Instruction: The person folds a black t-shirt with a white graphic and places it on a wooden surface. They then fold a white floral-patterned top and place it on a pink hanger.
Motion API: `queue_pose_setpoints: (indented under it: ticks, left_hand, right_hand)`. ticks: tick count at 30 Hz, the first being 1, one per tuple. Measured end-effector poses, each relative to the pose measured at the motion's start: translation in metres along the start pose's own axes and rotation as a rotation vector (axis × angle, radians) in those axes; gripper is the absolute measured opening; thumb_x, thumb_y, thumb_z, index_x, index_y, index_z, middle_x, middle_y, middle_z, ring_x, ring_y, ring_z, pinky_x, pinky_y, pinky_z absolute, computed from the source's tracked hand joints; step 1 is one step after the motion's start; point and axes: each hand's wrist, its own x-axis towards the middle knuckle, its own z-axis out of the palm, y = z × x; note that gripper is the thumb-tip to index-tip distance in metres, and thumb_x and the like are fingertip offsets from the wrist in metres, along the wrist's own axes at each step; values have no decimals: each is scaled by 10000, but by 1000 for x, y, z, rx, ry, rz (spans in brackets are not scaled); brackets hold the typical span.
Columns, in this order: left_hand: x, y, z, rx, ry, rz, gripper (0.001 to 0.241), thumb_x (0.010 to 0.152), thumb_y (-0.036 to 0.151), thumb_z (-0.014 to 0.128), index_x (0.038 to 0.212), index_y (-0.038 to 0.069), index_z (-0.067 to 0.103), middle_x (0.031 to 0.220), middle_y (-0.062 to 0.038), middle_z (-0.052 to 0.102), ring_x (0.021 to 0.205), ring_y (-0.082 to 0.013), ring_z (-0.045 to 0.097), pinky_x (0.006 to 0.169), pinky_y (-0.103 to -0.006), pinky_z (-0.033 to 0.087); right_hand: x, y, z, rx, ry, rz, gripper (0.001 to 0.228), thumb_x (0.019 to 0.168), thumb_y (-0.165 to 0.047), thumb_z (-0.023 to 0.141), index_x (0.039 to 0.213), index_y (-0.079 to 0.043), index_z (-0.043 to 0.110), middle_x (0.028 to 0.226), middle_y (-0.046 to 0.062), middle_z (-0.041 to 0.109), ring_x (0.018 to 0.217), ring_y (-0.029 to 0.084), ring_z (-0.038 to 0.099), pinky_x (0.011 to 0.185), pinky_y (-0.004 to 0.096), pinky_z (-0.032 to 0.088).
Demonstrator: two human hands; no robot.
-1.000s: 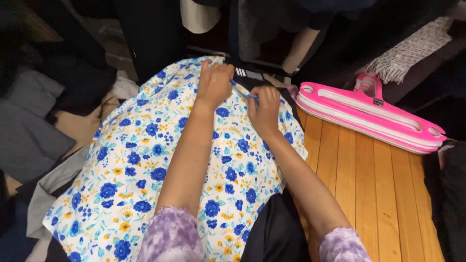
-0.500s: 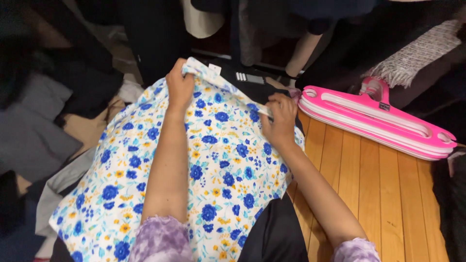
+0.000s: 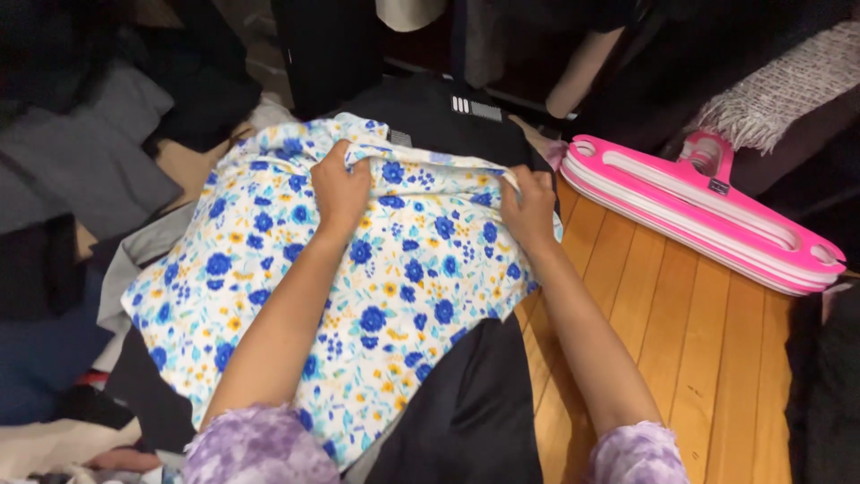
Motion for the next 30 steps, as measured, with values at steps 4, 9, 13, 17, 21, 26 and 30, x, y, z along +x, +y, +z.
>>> queue_pose_setpoints:
  ticks: [4,9,13,17,21,26,30]
  left_hand:
    - [-39,17,-21,40,-52,-108,177,851,196,685,964,69,733,832,-212,728,908,-464,696,870,-544,518]
    - [-72,42,-34,78,-113,-189,204,871,238,673,965,82,763,861,-191,741,952,-472,688,915,-566,503]
    - [-86,51,-27,122,-170,-216,242,885,299,671,946,83,761,858,-208,733,976,-484,682,906,-571,515]
    - [-104,70,-20,126,-231,-236,284,898,339,668,1002,100,779,926,-221,744,1042,-490,669,943,-578,514]
    - [-125,102,-3,121,-283,-250,294,896,372,671,1026,139,793,922,-186,756,1042,-467,680,941,-561,527]
    - [-151,121,42,149,-451,-187,301,887,372,659,982,117,787,912,-199,751,1037,-467,689,926,-557,544]
    - [-167,122,84,160,-531,-142,319,892,384,660,979,103,785,910,-204,752,1034,-465,695,920,-553,551]
  right_hand:
    - [-22,9,-6,-151,-12,-187,119,918,-248,745,878,-168,668,611,81,606,735,261,632,887,359,487]
    - [-39,9,-27,-87,-40,-136,136,997,-244,678,910,-150,631,644,123,648,661,331,682,705,429,538]
    - [-49,18,-52,-230,8,-223,212,999,-301,661,845,-174,589,578,77,612,564,256,674,593,357,552]
    - [-54,21,-83,-392,72,-364,274,982,-363,659,784,-211,545,522,14,557,495,186,643,522,287,534]
    - [-65,45,-112,-450,113,-394,305,978,-362,669,754,-210,527,499,7,521,464,173,622,488,279,517]
    - [-83,76,-165,-492,95,-367,333,962,-307,701,728,-170,509,492,45,500,465,207,625,486,296,508]
    - [-99,91,-211,-489,31,-369,317,950,-295,719,735,-161,529,505,51,520,483,226,641,472,318,510]
